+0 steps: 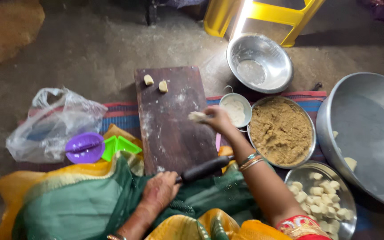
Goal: The person rolls out small dough balls into flat circles using a rolling pin on a wooden board. They place a filling in the center, fold the dough, and press it into a purple mold to shape the dumplings. The finished dumplings are placed on a metal plate.
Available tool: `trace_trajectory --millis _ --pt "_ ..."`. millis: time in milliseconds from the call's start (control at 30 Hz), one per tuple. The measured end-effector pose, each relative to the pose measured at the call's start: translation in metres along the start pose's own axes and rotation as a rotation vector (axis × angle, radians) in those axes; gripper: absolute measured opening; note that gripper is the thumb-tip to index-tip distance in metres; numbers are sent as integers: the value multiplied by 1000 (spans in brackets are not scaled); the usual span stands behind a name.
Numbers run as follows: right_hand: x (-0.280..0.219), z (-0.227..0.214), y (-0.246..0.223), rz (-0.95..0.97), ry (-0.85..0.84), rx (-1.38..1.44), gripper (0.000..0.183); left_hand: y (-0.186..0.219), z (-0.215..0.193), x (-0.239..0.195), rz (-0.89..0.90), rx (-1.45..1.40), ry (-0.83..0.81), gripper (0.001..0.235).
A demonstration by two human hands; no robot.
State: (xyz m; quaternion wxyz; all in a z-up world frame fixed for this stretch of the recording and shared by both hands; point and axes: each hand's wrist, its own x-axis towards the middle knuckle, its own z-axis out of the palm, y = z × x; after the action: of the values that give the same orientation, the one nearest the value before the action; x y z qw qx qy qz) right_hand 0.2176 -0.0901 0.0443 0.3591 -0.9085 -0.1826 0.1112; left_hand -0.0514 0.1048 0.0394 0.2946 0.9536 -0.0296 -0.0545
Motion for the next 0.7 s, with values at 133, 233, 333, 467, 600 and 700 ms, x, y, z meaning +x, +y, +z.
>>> trace_trajectory --millis 133,233,333,467,600,700 --pt "-50 48 -60 -507 203 -463 19 -11 -16 -9 -24 22 -71 21" --pt "-77 42 -67 -543 -12 -466 21 -24 -33 -15 -52 38 -59 23" --pt "-83 11 -52 -423 -105 -54 39 -42 -52 -16 -72 57 38 28" --pt "-68 3 -24 -106 175 -318 27 -69 -76 30 39 128 22 26" --pt "-49 11 -8 2 330 -353 30 -78 -86 62 -26 126 -76 52" --pt "-10 8 -7 125 356 -336 32 -89 -93 102 -60 145 -9 81"
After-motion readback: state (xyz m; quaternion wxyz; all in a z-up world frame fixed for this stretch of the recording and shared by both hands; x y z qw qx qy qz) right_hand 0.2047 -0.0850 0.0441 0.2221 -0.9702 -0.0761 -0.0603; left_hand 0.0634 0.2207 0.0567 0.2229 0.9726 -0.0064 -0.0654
